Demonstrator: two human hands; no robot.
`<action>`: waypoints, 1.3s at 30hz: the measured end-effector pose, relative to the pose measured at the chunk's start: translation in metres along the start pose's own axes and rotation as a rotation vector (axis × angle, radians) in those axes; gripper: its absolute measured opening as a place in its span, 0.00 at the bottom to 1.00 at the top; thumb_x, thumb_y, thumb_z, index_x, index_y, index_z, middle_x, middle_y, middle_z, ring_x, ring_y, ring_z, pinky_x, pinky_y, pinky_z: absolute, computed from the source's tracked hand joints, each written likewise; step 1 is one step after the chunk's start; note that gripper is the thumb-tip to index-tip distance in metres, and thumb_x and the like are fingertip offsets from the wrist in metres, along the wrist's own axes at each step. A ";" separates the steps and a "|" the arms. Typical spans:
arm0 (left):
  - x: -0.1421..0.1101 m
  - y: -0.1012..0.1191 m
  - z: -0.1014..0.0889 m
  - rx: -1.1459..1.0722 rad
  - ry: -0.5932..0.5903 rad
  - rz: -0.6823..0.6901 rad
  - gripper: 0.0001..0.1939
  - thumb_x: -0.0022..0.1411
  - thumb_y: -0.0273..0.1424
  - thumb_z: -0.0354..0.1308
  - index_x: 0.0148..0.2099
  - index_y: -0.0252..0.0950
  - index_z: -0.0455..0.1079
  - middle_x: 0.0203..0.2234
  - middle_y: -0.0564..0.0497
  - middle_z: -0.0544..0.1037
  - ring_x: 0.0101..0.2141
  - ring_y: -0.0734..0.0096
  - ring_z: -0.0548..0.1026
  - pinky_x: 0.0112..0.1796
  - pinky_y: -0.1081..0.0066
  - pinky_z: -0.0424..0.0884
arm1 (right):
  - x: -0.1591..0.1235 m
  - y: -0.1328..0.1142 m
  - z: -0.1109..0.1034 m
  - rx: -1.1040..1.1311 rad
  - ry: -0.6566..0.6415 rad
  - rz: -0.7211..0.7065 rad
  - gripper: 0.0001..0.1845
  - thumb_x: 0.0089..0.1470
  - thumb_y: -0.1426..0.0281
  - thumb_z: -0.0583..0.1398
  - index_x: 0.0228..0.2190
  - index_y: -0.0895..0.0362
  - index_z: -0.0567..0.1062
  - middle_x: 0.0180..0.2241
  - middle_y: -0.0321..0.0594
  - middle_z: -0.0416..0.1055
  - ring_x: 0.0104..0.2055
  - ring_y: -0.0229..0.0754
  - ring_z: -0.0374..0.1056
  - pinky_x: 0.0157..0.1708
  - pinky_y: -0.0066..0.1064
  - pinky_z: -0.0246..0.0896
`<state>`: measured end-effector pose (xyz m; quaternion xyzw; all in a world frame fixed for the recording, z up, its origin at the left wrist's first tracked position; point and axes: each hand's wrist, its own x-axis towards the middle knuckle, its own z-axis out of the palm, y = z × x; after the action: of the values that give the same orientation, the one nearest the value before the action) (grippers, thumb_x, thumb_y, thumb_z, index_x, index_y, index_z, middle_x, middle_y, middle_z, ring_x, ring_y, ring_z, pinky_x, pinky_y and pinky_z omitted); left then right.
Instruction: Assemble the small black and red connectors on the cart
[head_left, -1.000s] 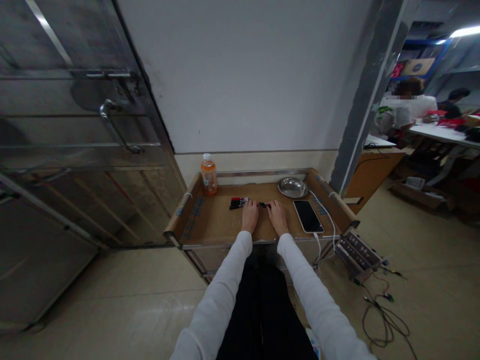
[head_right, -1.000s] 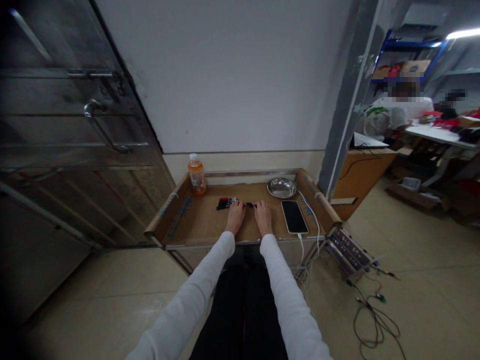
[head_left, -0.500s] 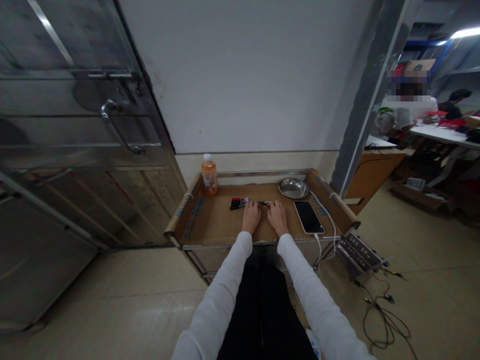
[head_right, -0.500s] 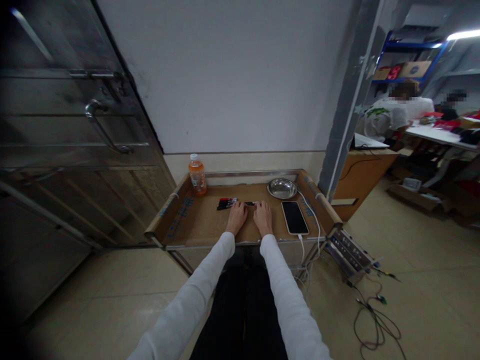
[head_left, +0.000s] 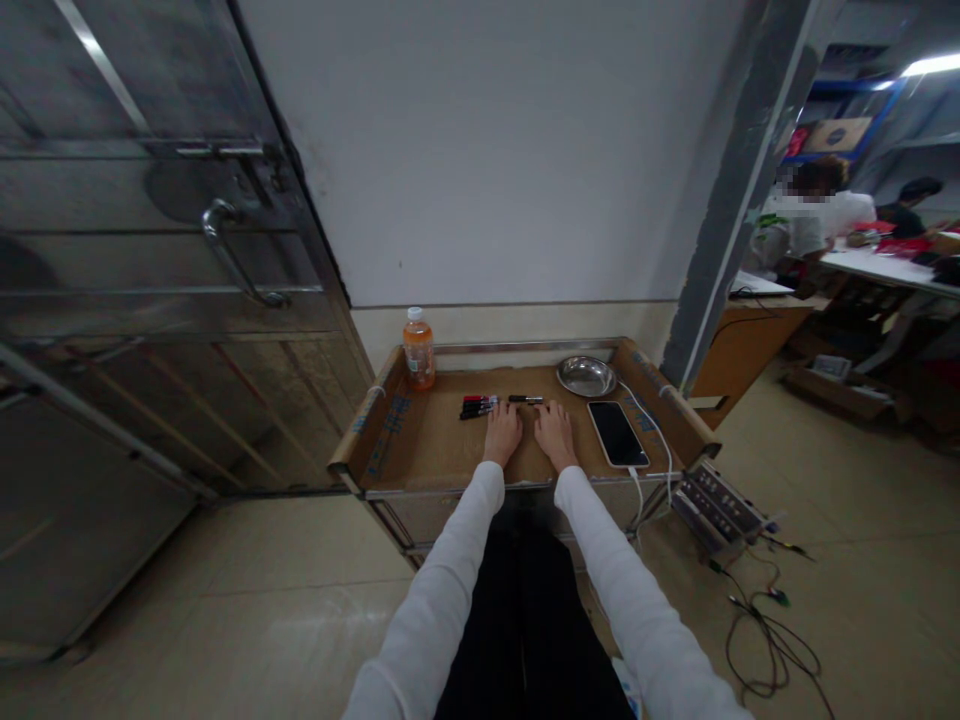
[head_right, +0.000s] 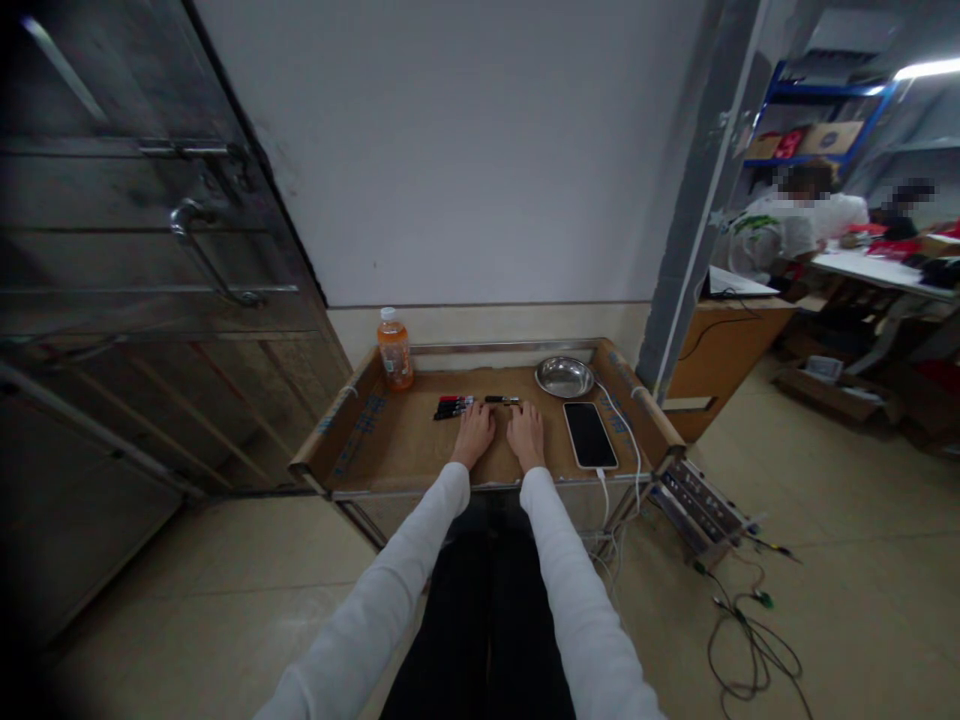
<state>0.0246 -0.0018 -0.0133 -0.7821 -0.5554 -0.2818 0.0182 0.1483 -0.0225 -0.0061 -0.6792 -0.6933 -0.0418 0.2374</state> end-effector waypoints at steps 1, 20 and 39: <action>0.000 0.000 0.000 0.002 -0.002 0.000 0.12 0.62 0.24 0.45 0.47 0.32 0.64 0.47 0.37 0.70 0.51 0.55 0.67 0.50 0.55 0.64 | 0.000 0.000 0.000 0.000 0.001 0.002 0.18 0.56 0.75 0.51 0.47 0.58 0.70 0.45 0.51 0.66 0.48 0.48 0.59 0.47 0.39 0.53; -0.007 0.006 -0.008 0.106 0.305 -0.389 0.17 0.60 0.24 0.44 0.50 0.27 0.64 0.47 0.30 0.70 0.50 0.46 0.68 0.48 0.49 0.64 | 0.000 -0.005 -0.005 -0.019 0.006 0.010 0.15 0.55 0.76 0.51 0.44 0.60 0.70 0.43 0.50 0.67 0.47 0.48 0.60 0.46 0.38 0.54; 0.000 0.009 -0.018 -0.088 -0.050 -0.006 0.11 0.67 0.28 0.45 0.50 0.34 0.60 0.45 0.42 0.71 0.43 0.66 0.73 0.42 0.69 0.69 | 0.004 0.001 0.002 0.183 0.072 -0.184 0.24 0.56 0.77 0.52 0.54 0.56 0.64 0.48 0.45 0.65 0.47 0.43 0.64 0.47 0.32 0.60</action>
<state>0.0251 -0.0108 0.0041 -0.7874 -0.5450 -0.2862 -0.0309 0.1486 -0.0178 -0.0067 -0.5863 -0.7445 -0.0242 0.3184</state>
